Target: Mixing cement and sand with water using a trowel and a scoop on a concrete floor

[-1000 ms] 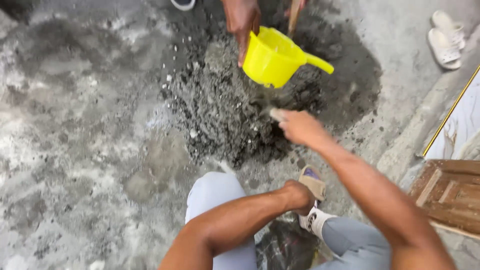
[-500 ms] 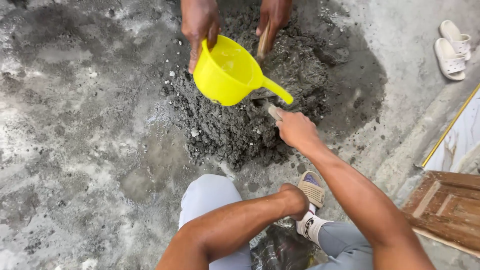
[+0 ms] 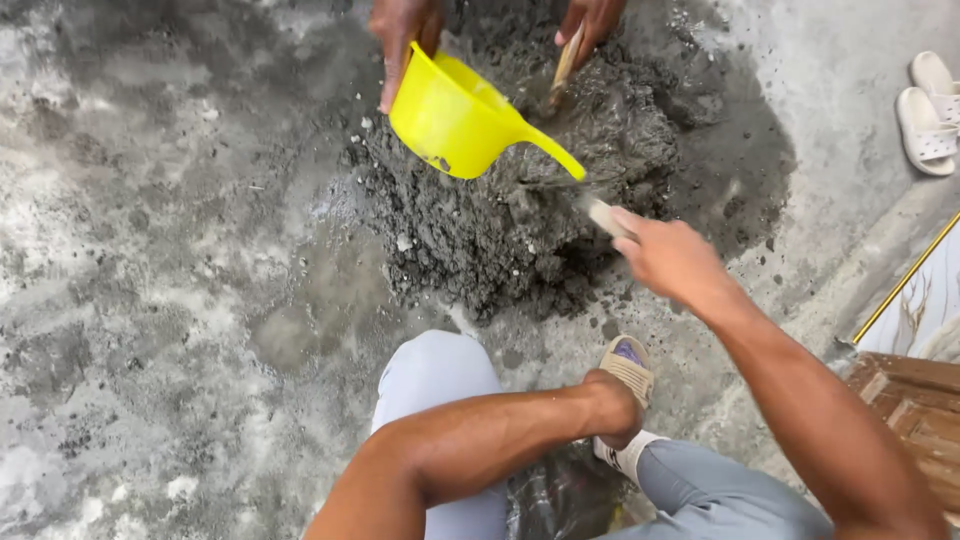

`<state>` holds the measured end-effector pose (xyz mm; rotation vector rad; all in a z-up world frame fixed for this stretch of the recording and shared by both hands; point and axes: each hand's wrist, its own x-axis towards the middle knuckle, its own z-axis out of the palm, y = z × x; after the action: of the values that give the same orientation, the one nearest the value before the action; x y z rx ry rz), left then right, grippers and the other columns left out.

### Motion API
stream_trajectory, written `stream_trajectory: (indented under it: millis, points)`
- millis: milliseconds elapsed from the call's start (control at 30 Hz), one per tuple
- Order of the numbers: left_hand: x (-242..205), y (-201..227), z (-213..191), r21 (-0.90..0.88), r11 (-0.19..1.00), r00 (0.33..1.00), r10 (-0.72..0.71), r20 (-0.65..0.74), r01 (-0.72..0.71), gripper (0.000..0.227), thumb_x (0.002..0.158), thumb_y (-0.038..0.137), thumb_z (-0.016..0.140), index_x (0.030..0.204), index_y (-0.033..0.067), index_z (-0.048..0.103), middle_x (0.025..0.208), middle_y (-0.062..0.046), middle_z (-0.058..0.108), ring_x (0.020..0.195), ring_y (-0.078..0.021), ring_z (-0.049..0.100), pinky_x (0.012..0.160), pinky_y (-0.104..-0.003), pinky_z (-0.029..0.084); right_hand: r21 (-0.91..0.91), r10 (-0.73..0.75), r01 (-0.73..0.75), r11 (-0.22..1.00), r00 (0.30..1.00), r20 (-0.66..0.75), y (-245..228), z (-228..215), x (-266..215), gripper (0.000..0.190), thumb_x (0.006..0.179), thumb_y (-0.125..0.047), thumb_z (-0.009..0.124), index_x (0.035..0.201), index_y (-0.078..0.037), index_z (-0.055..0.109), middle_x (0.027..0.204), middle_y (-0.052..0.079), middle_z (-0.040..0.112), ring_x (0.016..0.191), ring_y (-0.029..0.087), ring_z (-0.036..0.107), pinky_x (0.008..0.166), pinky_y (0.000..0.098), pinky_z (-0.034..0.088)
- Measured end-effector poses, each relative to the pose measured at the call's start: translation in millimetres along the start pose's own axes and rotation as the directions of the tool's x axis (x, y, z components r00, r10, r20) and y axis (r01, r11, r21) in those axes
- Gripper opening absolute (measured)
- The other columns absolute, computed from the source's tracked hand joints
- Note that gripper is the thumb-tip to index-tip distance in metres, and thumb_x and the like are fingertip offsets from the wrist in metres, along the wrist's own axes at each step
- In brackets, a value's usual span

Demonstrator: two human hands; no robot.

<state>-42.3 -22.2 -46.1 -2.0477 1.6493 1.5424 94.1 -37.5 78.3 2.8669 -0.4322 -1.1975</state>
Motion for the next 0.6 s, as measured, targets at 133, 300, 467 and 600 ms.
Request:
stream_trajectory:
  millis: [133, 300, 467, 600]
  points:
    - [-7.0, -1.4, 0.9, -0.008, 1.0, 1.0, 0.015, 0.002, -0.015, 0.052, 0.08, 0.029, 0.056, 0.13, 0.019, 0.046, 0.126, -0.001, 0.054, 0.117, -0.0217, 0.052, 0.083, -0.04, 0.05, -0.102, -0.208, 0.185, 0.977, 0.924, -0.319, 32.3, 20.8, -9.8, 0.047, 0.088, -0.035, 0.044, 0.135, -0.028, 0.044, 0.097, 0.014, 0.066, 0.074, 0.042, 0.062, 0.067, 0.0527, 0.048]
    - [17.5, -15.1, 5.9, 0.018, 1.0, 0.998, 0.0, 0.058, -0.001, 0.056, 0.081, 0.027, 0.052, 0.135, 0.0196, 0.04, 0.133, 0.002, 0.047, 0.12, -0.021, 0.048, 0.077, -0.048, 0.051, 0.092, 0.014, -0.002, 0.996, 0.991, -0.132, -12.5, 50.7, 43.4, 0.036, 0.097, -0.037, 0.037, 0.113, -0.011, 0.056, 0.062, 0.004, 0.054, 0.04, 0.012, 0.042, 0.032, 0.0241, 0.036]
    - [132.5, 11.6, 42.0, -0.037, 0.984, 0.985, -0.171, 0.027, 0.172, 0.063, 0.072, 0.032, 0.069, 0.13, 0.0251, 0.046, 0.131, 0.008, 0.048, 0.12, -0.0223, 0.045, 0.079, -0.051, 0.047, 0.053, -0.141, 0.152, 0.987, 0.974, -0.178, -22.2, 57.3, 139.9, 0.039, 0.091, -0.031, 0.046, 0.124, -0.012, 0.053, 0.094, 0.028, 0.063, 0.092, 0.044, 0.062, 0.075, 0.0557, 0.051]
    - [11.6, 12.8, 1.7, 0.014, 1.0, 0.999, 0.022, 0.026, -0.023, 0.051, 0.078, 0.034, 0.057, 0.127, 0.0182, 0.051, 0.128, 0.002, 0.053, 0.116, -0.0214, 0.053, 0.079, -0.044, 0.052, 0.08, -0.273, 0.274, 0.958, 0.962, -0.021, -25.1, -4.1, 189.3, 0.041, 0.086, -0.019, 0.052, 0.124, -0.004, 0.053, 0.063, 0.022, 0.064, 0.044, 0.028, 0.061, 0.044, 0.0364, 0.051]
